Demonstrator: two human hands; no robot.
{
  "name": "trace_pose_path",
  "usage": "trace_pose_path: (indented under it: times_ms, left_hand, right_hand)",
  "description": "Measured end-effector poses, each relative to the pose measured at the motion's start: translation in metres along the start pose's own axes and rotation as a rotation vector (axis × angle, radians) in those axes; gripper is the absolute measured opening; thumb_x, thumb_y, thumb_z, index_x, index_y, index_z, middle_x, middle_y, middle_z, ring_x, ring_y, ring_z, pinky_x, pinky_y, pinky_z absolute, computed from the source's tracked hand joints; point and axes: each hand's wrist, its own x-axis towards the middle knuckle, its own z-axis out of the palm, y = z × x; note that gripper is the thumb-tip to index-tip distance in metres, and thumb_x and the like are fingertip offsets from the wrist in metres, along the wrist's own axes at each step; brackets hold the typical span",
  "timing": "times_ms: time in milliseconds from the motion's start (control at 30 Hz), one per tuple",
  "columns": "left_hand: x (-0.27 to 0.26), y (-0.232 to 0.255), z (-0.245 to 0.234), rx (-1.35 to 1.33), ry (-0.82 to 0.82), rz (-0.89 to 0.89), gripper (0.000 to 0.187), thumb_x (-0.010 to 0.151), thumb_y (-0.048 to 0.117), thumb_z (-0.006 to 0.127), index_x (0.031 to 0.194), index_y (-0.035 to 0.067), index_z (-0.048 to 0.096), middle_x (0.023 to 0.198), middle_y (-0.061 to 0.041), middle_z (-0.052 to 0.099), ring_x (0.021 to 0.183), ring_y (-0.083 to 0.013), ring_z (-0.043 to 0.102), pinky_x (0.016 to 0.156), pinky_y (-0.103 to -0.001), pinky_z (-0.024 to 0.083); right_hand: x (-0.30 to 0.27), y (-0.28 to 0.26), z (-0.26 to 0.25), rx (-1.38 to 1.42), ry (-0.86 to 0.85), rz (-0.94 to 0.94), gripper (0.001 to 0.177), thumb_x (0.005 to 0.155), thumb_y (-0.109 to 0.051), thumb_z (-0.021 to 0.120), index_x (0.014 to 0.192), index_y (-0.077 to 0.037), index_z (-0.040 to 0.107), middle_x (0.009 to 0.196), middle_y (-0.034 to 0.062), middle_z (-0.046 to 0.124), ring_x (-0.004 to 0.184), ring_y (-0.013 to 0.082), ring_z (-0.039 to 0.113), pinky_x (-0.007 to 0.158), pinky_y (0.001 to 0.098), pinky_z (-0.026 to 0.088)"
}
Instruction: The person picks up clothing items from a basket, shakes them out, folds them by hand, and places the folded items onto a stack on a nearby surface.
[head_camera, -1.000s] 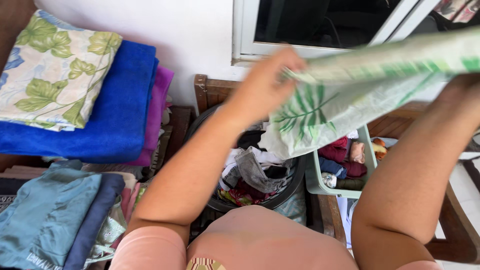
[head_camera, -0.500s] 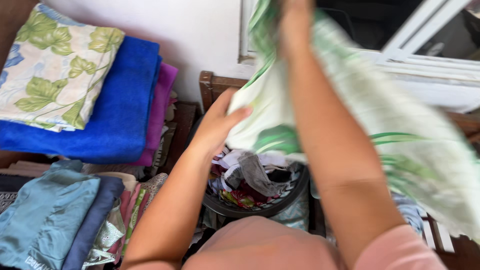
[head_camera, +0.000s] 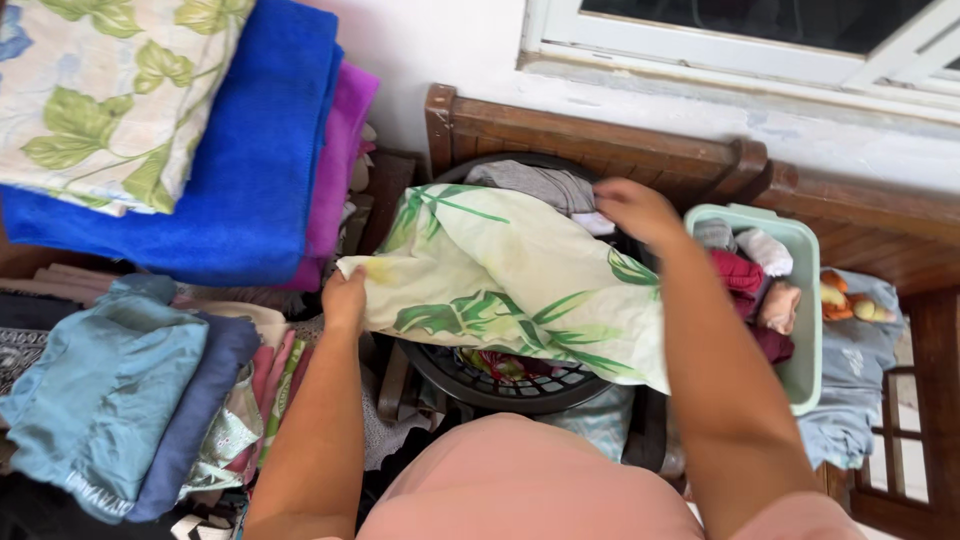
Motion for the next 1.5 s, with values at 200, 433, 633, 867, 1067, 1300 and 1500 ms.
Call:
trace_pose_path:
  times_ms: [200,433,633,867,1067,1300,1500]
  left_hand:
    - [0.007,-0.015,0.013,0.004,0.073,0.035,0.024,0.100,0.014,0.059,0.117,-0.001,0.068,0.106,-0.010,0.073,0.091,-0.0187,0.068,0.082,-0.033,0.053]
    - [0.021,0.010,0.020,-0.257,0.125,-0.122,0.023,0.100,0.014,0.059,0.118,0.000,0.063,0.106,-0.011,0.073,0.089,-0.0226,0.073,0.080,-0.036,0.059]
    - [0.025,0.011,0.005,-0.289,0.106,0.062,0.022,0.101,0.009,0.059,0.120,0.000,0.065,0.110,-0.011,0.073,0.094,-0.0216,0.071,0.082,-0.035,0.058]
    - [0.013,0.050,0.009,-0.348,0.074,0.052,0.031,0.095,0.001,0.060,0.125,-0.005,0.058,0.117,-0.017,0.071,0.102,-0.0279,0.073,0.089,-0.039,0.059]
    - [0.015,0.130,0.021,-0.442,0.009,0.080,0.031,0.096,0.003,0.060,0.127,-0.005,0.056,0.117,-0.021,0.071,0.103,-0.0332,0.074,0.091,-0.046,0.062]
    - [0.039,0.215,0.101,-0.761,-0.117,0.036,0.035,0.097,0.007,0.057,0.130,0.013,0.050,0.119,-0.013,0.066,0.110,-0.0339,0.069,0.095,-0.057,0.060]
    - [-0.002,0.275,0.079,-0.811,-0.373,0.402,0.030,0.106,0.004,0.053,0.135,0.001,0.048,0.128,-0.023,0.065,0.121,-0.0395,0.069,0.110,-0.057,0.059]
  right_hand:
    - [-0.118,0.109,-0.054,-0.558,-0.109,0.390,0.078,0.078,-0.066,0.076,0.126,-0.005,0.069,0.119,0.0196,0.073,0.109,0.0340,0.070,0.094,0.0425,0.055]
    - [-0.119,0.127,-0.064,-0.567,-0.123,0.492,0.040,0.081,-0.034,0.075,0.111,-0.008,0.078,0.102,0.0137,0.078,0.099,0.0279,0.074,0.093,0.0437,0.057]
    - [-0.099,0.117,-0.103,-0.575,0.810,0.076,0.025,0.092,-0.010,0.072,0.116,-0.005,0.068,0.100,0.0144,0.071,0.089,0.0264,0.067,0.078,0.0400,0.055]
    - [-0.160,0.055,0.117,-0.646,-0.072,-0.282,0.089,0.062,-0.042,0.090,0.136,-0.010,0.052,0.134,0.0196,0.058,0.125,0.0371,0.053,0.107,0.0440,0.039]
    - [-0.151,0.141,0.070,-0.742,0.305,-0.035,0.034,0.078,-0.002,0.064,0.108,-0.017,0.074,0.114,0.0095,0.074,0.109,0.0319,0.067,0.099,0.0430,0.052]
    - [-0.067,0.138,-0.183,-1.184,0.845,-0.111,0.009,0.090,-0.017,0.066,0.090,-0.012,0.074,0.083,0.0135,0.068,0.082,0.0353,0.064,0.076,0.0504,0.049]
    - [-0.130,0.058,-0.240,-0.598,1.042,-0.459,0.025,0.077,0.010,0.042,0.093,0.002,0.058,0.091,0.0123,0.058,0.083,0.0289,0.055,0.080,0.0351,0.047]
